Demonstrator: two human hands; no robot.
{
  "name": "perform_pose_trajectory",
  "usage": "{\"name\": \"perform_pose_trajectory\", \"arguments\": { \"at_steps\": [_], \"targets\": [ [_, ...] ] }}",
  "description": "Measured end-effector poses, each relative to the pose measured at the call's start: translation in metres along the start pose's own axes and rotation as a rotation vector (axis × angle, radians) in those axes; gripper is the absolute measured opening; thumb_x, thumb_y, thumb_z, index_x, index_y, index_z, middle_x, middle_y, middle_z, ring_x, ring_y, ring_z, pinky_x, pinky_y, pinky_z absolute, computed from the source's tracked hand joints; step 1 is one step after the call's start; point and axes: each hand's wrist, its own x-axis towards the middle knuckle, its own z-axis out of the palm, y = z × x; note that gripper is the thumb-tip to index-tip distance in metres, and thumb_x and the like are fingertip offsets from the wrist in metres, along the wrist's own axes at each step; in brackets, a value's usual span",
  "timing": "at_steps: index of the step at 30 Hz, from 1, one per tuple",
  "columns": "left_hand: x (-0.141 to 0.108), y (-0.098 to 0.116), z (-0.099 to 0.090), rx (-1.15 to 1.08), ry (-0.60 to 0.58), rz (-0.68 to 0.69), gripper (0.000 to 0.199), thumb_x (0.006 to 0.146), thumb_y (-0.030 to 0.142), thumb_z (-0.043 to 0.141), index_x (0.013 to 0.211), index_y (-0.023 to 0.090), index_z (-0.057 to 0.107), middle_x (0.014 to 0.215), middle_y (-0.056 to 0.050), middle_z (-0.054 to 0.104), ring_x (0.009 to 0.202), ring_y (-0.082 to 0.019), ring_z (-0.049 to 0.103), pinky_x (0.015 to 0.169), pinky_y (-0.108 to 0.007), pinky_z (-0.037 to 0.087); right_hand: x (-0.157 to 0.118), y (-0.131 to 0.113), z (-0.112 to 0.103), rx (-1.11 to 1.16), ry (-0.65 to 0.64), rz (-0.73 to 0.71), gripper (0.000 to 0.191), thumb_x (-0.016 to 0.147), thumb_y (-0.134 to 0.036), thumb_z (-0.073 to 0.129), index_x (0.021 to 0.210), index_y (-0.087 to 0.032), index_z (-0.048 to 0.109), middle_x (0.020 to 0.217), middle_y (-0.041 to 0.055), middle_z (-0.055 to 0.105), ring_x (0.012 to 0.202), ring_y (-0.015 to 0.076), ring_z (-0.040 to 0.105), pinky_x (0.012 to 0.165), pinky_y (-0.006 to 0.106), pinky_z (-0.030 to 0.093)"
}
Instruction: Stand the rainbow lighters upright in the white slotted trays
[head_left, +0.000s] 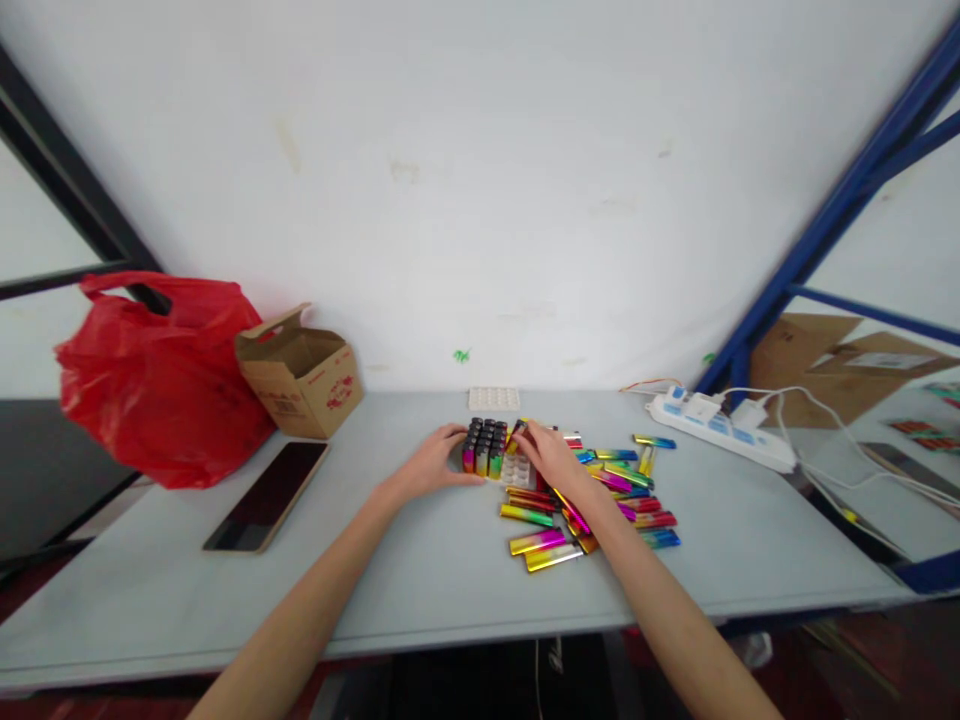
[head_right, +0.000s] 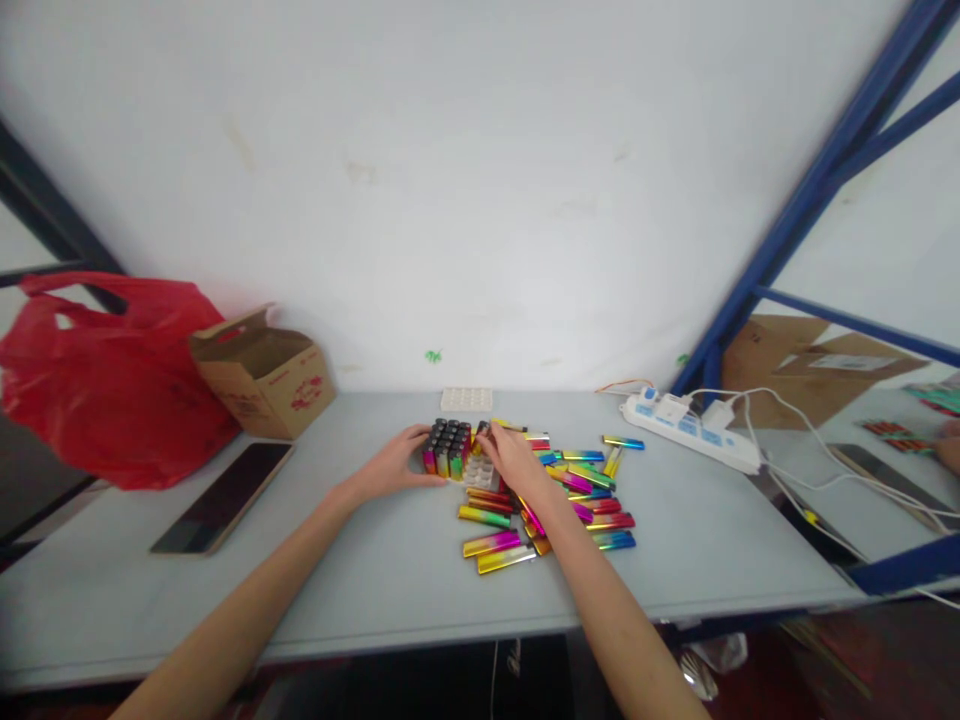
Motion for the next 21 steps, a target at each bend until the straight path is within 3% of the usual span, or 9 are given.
{"name": "perform_pose_trajectory", "arguments": {
  "at_steps": [6, 13, 21],
  "targets": [
    [0.001, -0.001, 0.000, 0.005, -0.005, -0.002, 0.081, 0.069, 0.066, 0.092, 0.132, 0.020, 0.072, 0.138, -0.016, 0.070, 0.130, -0.039, 0.065, 0.118, -0.052, 0.050, -0.001, 0.007, -0.001, -0.088, -0.012, -0.061, 0.021, 0.112, -0.035, 0.053, 0.102, -0.020, 0.064, 0.105, 0.0121, 0.075, 0.100, 0.0261, 0.070, 0.091, 0.037, 0.051],
    [0.001, 0.000, 0.000, 0.008, 0.008, -0.007, 0.081, 0.069, 0.067, 0.092, 0.131, 0.019, 0.073, 0.138, -0.017, 0.070, 0.130, -0.041, 0.065, 0.118, -0.054, 0.050, 0.000, 0.008, -0.001, -0.068, -0.052, 0.001, 0.021, 0.113, -0.033, 0.050, 0.108, -0.019, 0.064, 0.106, 0.0115, 0.078, 0.100, 0.0253, 0.073, 0.090, 0.035, 0.051],
    [0.001, -0.001, 0.000, 0.003, 0.029, -0.012, 0.082, 0.065, 0.068, 0.093, 0.129, 0.021, 0.074, 0.138, -0.016, 0.071, 0.128, -0.040, 0.067, 0.116, -0.053, 0.052, 0.005, 0.000, -0.011, -0.133, -0.158, -0.083, 0.010, 0.105, -0.026, 0.065, 0.105, -0.018, 0.072, 0.109, 0.0122, 0.078, 0.103, 0.0264, 0.072, 0.092, 0.035, 0.051]
  ]
}}
